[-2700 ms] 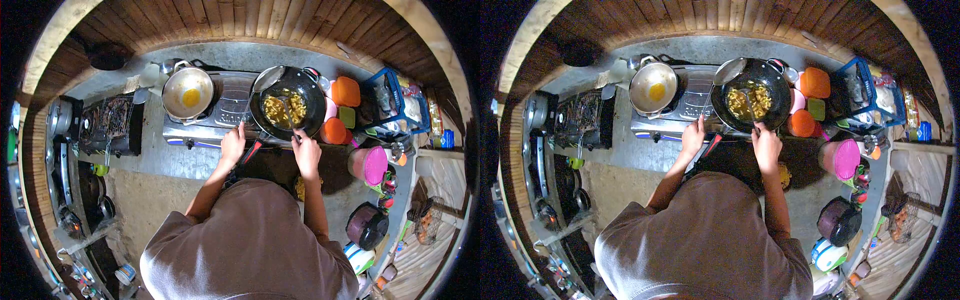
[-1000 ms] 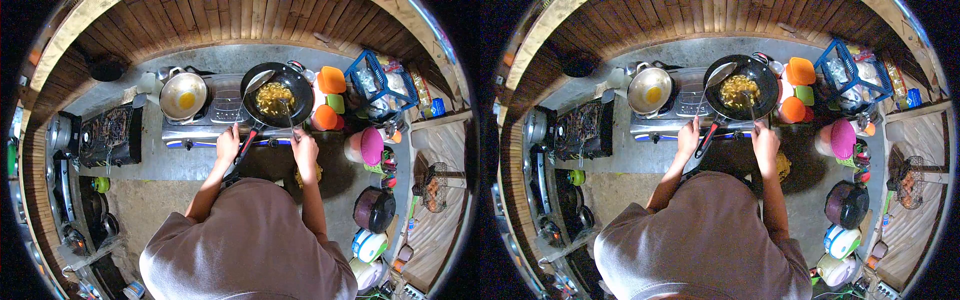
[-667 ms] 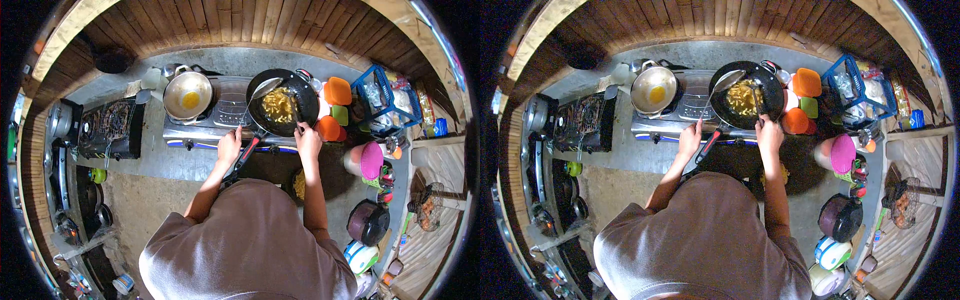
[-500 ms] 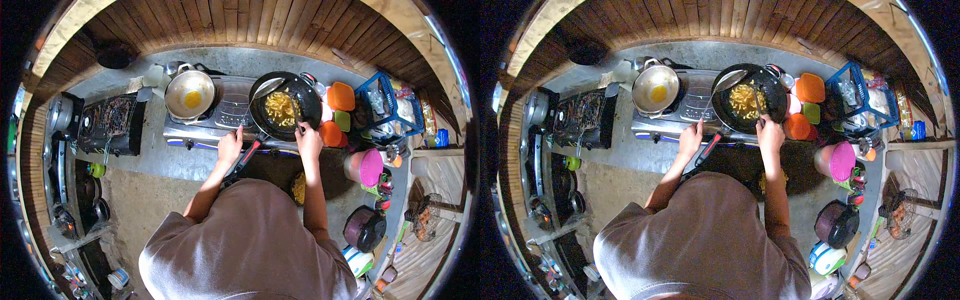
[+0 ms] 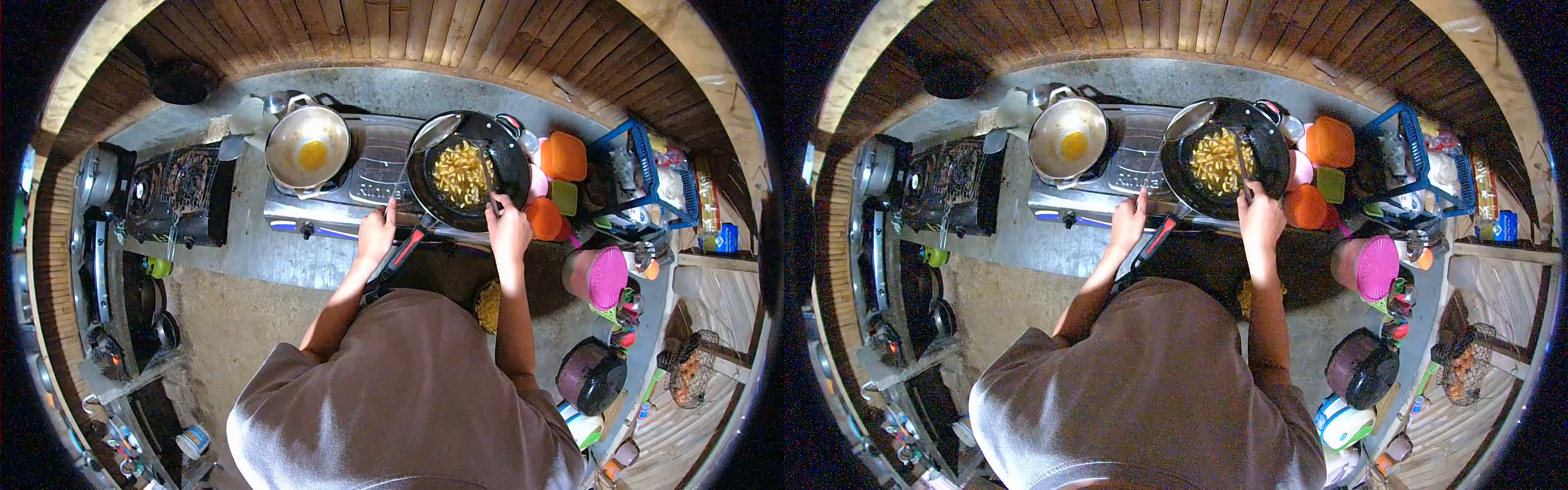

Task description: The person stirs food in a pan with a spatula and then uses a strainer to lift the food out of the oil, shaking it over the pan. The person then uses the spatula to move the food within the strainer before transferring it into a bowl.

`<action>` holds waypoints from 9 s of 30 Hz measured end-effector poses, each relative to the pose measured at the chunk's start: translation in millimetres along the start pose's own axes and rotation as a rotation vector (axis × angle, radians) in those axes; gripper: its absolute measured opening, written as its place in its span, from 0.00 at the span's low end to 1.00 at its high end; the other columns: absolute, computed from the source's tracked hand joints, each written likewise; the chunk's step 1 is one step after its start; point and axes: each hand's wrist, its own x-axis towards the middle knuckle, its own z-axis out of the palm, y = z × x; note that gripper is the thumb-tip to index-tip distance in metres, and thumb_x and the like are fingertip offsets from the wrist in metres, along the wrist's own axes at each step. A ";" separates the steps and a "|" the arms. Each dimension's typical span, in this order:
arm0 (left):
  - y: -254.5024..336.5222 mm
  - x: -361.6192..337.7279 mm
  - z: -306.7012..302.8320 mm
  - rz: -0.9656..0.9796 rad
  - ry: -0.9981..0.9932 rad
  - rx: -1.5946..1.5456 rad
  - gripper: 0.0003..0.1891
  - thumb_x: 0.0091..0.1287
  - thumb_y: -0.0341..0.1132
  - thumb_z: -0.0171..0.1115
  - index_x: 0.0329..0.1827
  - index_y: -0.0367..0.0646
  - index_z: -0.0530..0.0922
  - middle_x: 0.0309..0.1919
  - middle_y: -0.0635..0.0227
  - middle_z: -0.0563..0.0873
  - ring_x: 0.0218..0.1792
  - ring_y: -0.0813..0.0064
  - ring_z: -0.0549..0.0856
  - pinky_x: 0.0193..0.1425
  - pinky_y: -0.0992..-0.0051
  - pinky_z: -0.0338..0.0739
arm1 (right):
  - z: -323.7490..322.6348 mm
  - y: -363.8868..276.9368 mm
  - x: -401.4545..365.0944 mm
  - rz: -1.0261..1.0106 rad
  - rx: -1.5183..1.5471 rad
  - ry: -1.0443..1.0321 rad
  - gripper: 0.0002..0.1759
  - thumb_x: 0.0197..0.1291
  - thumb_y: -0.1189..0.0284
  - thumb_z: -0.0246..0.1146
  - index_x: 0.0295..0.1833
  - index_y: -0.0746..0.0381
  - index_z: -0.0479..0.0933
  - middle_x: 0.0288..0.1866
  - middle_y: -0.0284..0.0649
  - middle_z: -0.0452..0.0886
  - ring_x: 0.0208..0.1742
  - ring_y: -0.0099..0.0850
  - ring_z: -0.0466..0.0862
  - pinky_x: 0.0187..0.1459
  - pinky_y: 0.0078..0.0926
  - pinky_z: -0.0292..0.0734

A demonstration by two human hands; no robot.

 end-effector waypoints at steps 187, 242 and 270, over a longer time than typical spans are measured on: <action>-0.7 -16.8 -14.8 0.118 -0.026 0.098 0.32 0.77 0.54 0.44 0.34 0.30 0.82 0.29 0.34 0.83 0.37 0.35 0.84 0.43 0.44 0.76 | -19.3 20.1 -130.6 0.052 0.014 -0.049 0.15 0.59 0.60 0.67 0.51 0.48 0.82 0.29 0.46 0.85 0.32 0.48 0.86 0.33 0.46 0.79; -11.7 -43.7 -15.5 0.152 -0.070 0.143 0.31 0.77 0.52 0.42 0.35 0.31 0.83 0.30 0.35 0.83 0.37 0.36 0.85 0.45 0.45 0.78 | -22.9 -1.7 -166.6 0.107 0.200 -0.102 0.14 0.60 0.60 0.67 0.51 0.46 0.82 0.28 0.41 0.86 0.30 0.46 0.85 0.31 0.45 0.78; -4.5 -43.2 -24.5 0.128 -0.055 0.093 0.30 0.78 0.52 0.42 0.38 0.31 0.82 0.30 0.35 0.83 0.37 0.36 0.85 0.44 0.45 0.77 | -22.6 2.0 -154.8 0.104 0.186 -0.091 0.14 0.59 0.62 0.69 0.50 0.50 0.83 0.27 0.42 0.85 0.29 0.43 0.86 0.30 0.40 0.77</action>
